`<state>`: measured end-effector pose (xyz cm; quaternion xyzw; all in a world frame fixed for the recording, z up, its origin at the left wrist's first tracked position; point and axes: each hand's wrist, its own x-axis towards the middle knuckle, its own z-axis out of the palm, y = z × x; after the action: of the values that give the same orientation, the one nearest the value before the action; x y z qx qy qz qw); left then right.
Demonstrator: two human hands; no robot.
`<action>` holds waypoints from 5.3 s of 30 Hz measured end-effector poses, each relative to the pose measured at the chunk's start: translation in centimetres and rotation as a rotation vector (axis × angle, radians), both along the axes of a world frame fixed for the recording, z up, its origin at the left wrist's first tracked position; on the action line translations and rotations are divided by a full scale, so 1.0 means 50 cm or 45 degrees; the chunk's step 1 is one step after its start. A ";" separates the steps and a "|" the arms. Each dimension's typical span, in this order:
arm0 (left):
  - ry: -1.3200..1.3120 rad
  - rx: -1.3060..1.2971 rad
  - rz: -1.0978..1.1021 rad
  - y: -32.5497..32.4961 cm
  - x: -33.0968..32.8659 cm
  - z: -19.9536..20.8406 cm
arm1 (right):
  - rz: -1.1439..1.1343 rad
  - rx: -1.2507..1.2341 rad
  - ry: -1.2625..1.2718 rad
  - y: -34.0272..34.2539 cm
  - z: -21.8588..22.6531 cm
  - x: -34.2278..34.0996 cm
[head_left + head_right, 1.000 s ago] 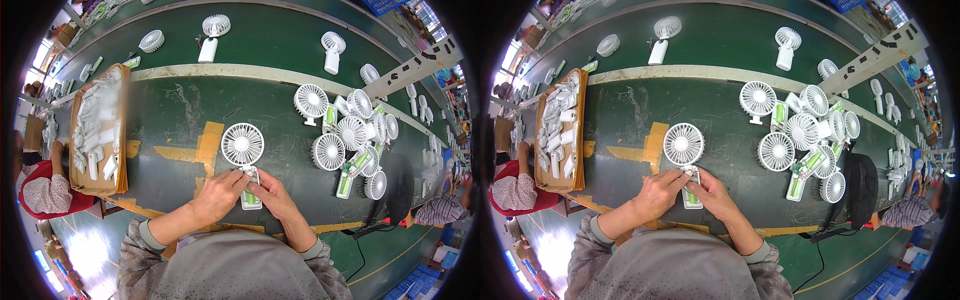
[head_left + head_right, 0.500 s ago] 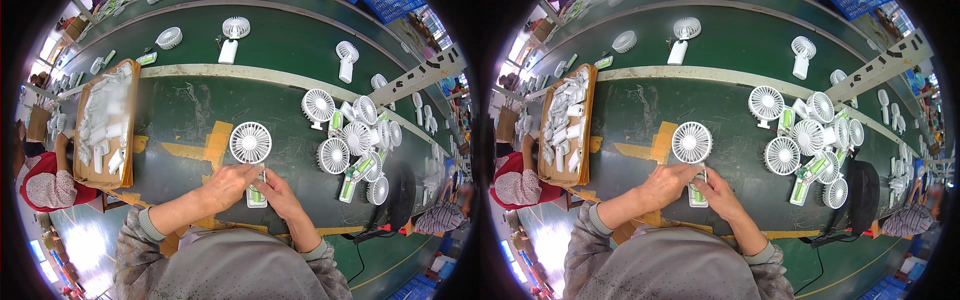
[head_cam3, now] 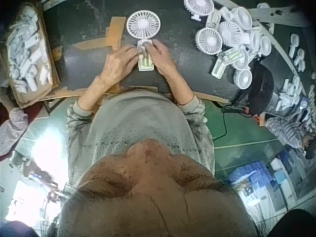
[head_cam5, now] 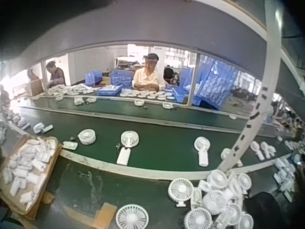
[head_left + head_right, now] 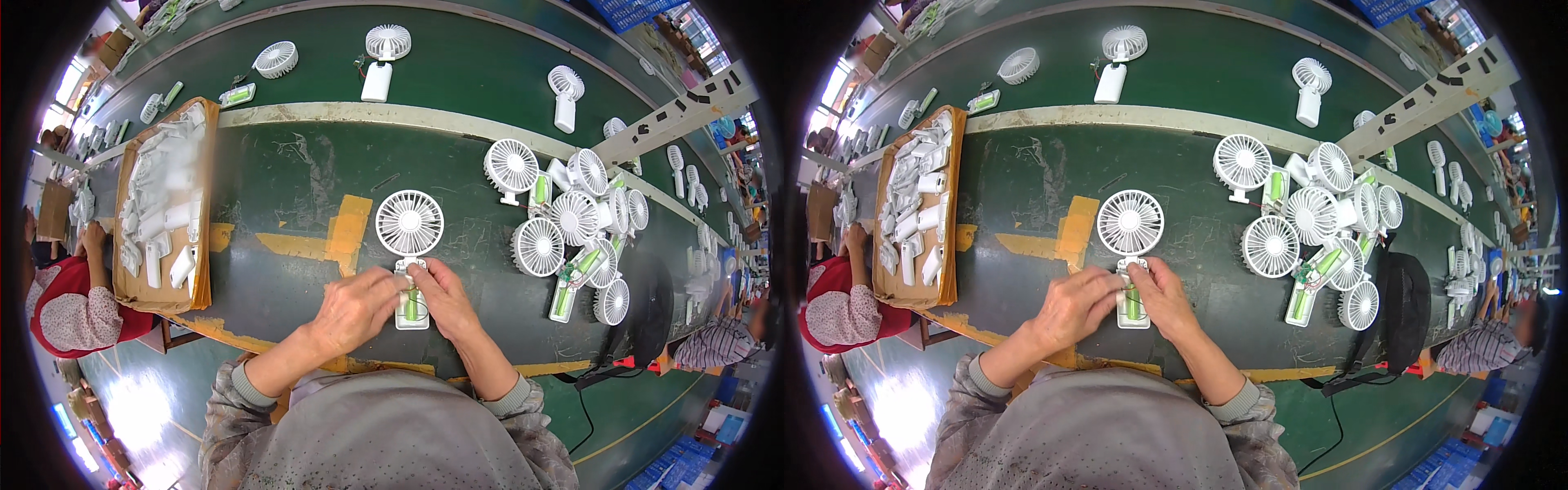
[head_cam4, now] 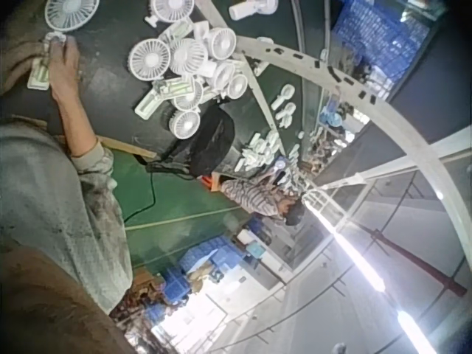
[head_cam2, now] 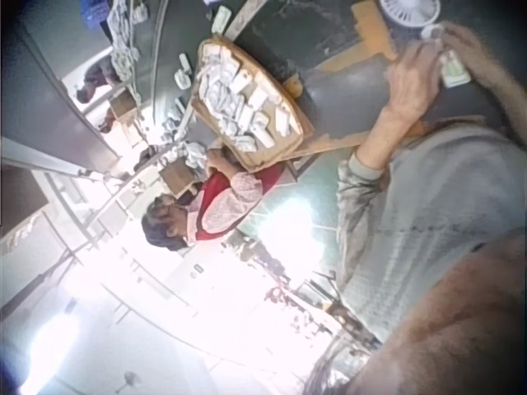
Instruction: The person assembles portable fans by fitting the internal wiring and battery into the handle, snapping on the handle cover, testing the fan, and placing the assembled fan onto the conveyor belt.
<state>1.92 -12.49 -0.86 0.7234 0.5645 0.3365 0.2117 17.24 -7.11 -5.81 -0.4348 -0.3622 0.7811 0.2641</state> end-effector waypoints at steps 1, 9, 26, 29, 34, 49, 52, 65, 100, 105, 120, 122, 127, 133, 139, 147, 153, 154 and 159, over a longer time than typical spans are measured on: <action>-0.001 -0.003 0.001 -0.005 0.006 -0.001 | -0.041 0.045 -0.034 -0.002 -0.004 -0.002; -0.098 -0.200 0.080 -0.021 0.014 -0.024 | -0.112 0.089 -0.137 -0.012 -0.003 -0.013; 0.245 -0.002 0.269 -0.026 0.034 -0.032 | -0.248 0.016 -0.021 -0.021 0.003 -0.026; 0.458 0.028 0.273 -0.043 0.049 -0.020 | -0.226 0.068 -0.083 -0.028 -0.025 -0.024; 0.576 0.082 -0.101 -0.043 0.041 -0.001 | -0.293 -0.051 0.056 -0.022 0.001 -0.014; 1.089 -0.177 0.929 0.097 -0.640 0.019 | -0.178 -0.149 0.114 -0.005 0.025 -0.009; 1.116 -0.395 0.970 0.137 -0.669 -0.004 | -0.182 -0.152 0.102 -0.008 0.023 -0.011; -1.044 -0.394 0.697 0.046 -0.268 0.029 | -0.245 -0.228 0.198 0.006 0.023 -0.023; 0.248 -0.446 0.294 -0.056 0.040 0.044 | -0.153 -0.342 0.514 -0.014 0.026 0.014; 0.350 -0.359 0.252 -0.051 0.051 0.039 | -0.047 -0.305 0.536 -0.014 0.023 0.021; 0.392 -0.268 0.231 -0.046 0.053 0.026 | 0.034 -0.284 0.469 -0.009 0.050 0.021; 0.394 -0.264 0.223 -0.043 0.053 0.027 | 0.040 -0.272 0.474 -0.009 0.044 0.022; 0.422 -0.250 0.189 -0.042 0.048 0.024 | 0.064 -0.201 0.448 -0.011 0.044 0.021; 0.453 -0.314 0.171 -0.045 0.047 0.021 | 0.063 -0.174 0.451 -0.016 0.047 0.019; 0.481 -0.236 0.116 -0.047 0.039 0.009 | 0.107 -0.102 0.353 -0.022 0.047 0.016; 0.476 -0.259 0.083 -0.045 0.031 0.008 | -0.019 0.028 0.216 -0.033 0.053 -0.007; 0.414 -0.237 0.121 -0.053 0.043 0.008 | -0.109 -0.013 0.210 -0.029 0.032 -0.009; 0.411 -0.234 0.124 -0.052 0.040 0.006 | -0.106 -0.010 0.207 -0.029 0.029 -0.007; -0.612 -0.940 0.182 -0.026 0.013 -0.020 | -0.159 -0.040 0.451 -0.022 0.033 -0.001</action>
<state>2.55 -13.80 -1.87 0.4597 0.6300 0.2848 0.5574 17.18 -8.22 -4.15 -0.3162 -0.2701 0.8330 0.3649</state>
